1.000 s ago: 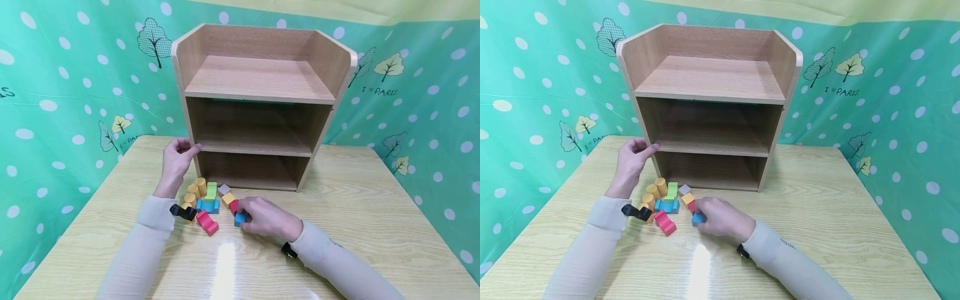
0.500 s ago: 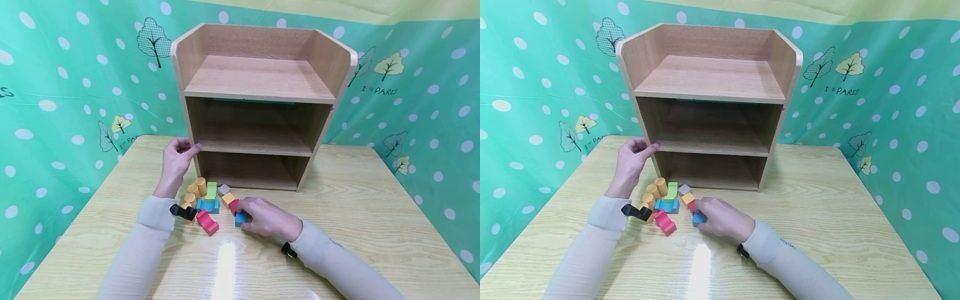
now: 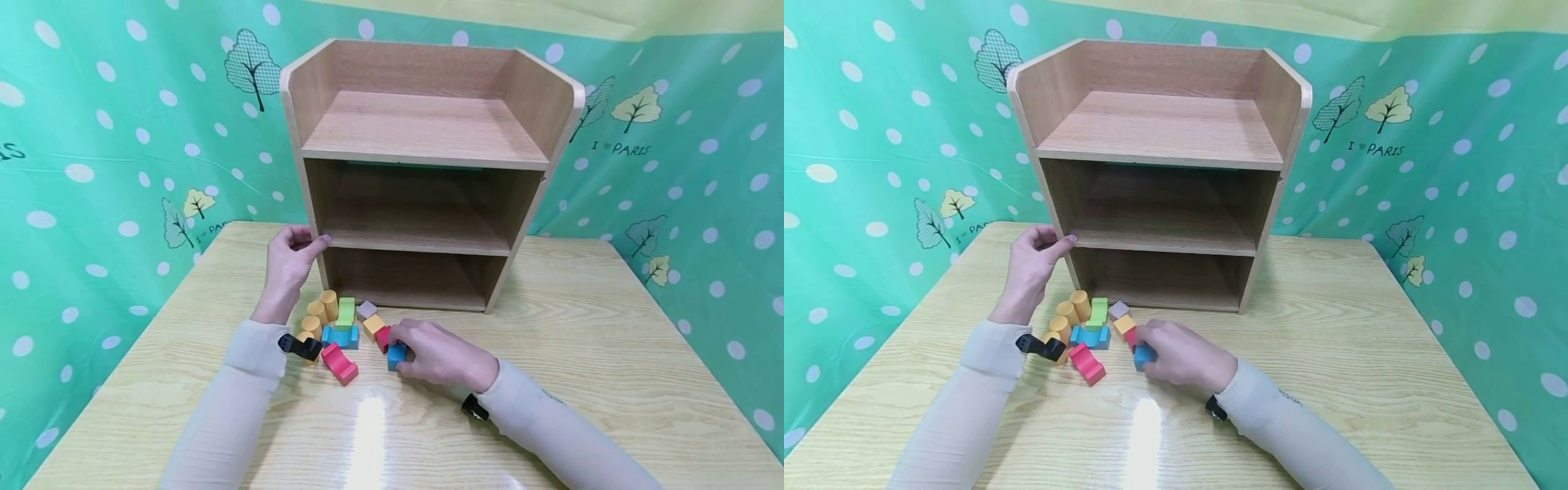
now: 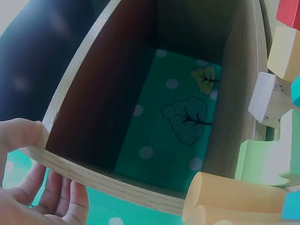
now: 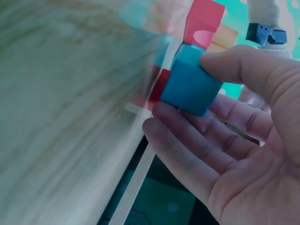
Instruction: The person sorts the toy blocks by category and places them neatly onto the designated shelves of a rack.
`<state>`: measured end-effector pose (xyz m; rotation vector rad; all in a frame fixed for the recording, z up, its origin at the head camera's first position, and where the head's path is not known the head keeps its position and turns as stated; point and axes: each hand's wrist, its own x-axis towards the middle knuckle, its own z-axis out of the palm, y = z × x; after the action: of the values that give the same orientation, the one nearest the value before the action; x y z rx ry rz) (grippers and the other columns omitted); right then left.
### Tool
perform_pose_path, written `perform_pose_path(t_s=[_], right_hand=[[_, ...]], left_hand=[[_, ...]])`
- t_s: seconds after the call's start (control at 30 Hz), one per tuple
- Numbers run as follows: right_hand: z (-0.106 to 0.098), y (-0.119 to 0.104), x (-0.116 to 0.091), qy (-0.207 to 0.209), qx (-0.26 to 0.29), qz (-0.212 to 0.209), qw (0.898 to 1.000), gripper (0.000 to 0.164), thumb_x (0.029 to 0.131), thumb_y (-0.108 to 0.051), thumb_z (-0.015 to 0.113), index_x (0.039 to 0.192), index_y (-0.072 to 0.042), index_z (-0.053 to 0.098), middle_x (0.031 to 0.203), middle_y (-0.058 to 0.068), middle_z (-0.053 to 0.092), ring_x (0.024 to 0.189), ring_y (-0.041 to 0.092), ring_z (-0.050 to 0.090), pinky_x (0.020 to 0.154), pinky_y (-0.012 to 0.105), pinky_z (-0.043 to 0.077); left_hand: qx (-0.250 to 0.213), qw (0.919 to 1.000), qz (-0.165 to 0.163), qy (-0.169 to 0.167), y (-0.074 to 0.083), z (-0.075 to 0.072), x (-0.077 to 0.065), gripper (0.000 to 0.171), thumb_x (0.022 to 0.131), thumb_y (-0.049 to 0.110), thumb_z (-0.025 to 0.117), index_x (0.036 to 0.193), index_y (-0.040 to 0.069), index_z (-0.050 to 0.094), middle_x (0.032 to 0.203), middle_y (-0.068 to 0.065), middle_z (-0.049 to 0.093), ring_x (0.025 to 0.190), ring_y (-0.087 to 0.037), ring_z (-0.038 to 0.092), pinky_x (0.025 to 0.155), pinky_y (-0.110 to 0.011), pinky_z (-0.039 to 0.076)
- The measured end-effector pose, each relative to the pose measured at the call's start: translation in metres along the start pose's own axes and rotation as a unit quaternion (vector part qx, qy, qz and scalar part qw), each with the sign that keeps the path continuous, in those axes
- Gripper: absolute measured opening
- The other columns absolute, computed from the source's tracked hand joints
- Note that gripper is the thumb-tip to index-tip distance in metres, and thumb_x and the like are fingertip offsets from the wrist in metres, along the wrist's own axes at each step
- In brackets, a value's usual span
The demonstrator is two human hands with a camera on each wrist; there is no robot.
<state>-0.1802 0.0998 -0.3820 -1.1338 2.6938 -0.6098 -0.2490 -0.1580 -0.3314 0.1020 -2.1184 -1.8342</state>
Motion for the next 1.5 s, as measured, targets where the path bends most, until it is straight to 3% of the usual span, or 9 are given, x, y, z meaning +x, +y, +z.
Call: perform_pose_path(t_s=[0.47, 0.7, 1.1, 1.5], right_hand=[[-0.014, -0.006, -0.004, 0.032, 0.029, 0.006, 0.999, 0.030, 0.082, -0.020, 0.069, 0.110, -0.016, 0.062, 0.100, -0.009, 0.054, 0.083, 0.018, 0.058, 0.071, 0.018, 0.049], [-0.017, -0.005, -0.006, 0.070, 0.015, -0.016, 0.997, 0.030, 0.081, -0.022, 0.070, 0.109, -0.017, 0.062, 0.099, -0.011, 0.054, 0.084, 0.016, 0.058, 0.071, 0.019, 0.049], [-0.028, -0.006, -0.006, 0.142, 0.037, -0.057, 0.988, 0.028, 0.077, -0.018, 0.071, 0.104, -0.016, 0.062, 0.094, -0.011, 0.052, 0.083, 0.014, 0.056, 0.075, 0.030, 0.053], [-0.051, -0.007, -0.003, 0.195, 0.008, -0.094, 0.976, 0.028, 0.077, -0.015, 0.072, 0.103, -0.016, 0.061, 0.094, -0.011, 0.053, 0.081, 0.003, 0.051, 0.073, 0.019, 0.050]], left_hand=[[-0.003, 1.0000, -0.001, 0.002, 0.000, -0.001, 0.000, 0.039, 0.082, 0.023, 0.076, 0.111, 0.005, 0.057, 0.102, -0.006, 0.057, 0.093, -0.020, 0.054, 0.079, -0.027, 0.046], [-0.001, 1.0000, -0.002, 0.003, 0.000, -0.002, -0.001, 0.039, 0.083, 0.023, 0.075, 0.112, 0.005, 0.057, 0.103, -0.005, 0.056, 0.093, -0.020, 0.053, 0.080, -0.027, 0.046], [-0.002, 1.0000, -0.005, 0.007, 0.000, -0.003, -0.001, 0.039, 0.082, 0.023, 0.076, 0.111, 0.006, 0.057, 0.102, -0.005, 0.056, 0.093, -0.020, 0.053, 0.080, -0.026, 0.046], [0.003, 0.9999, -0.010, -0.001, 0.001, 0.000, 0.000, 0.041, 0.083, 0.026, 0.075, 0.114, 0.006, 0.056, 0.106, -0.006, 0.056, 0.096, -0.021, 0.053, 0.082, -0.027, 0.046]])
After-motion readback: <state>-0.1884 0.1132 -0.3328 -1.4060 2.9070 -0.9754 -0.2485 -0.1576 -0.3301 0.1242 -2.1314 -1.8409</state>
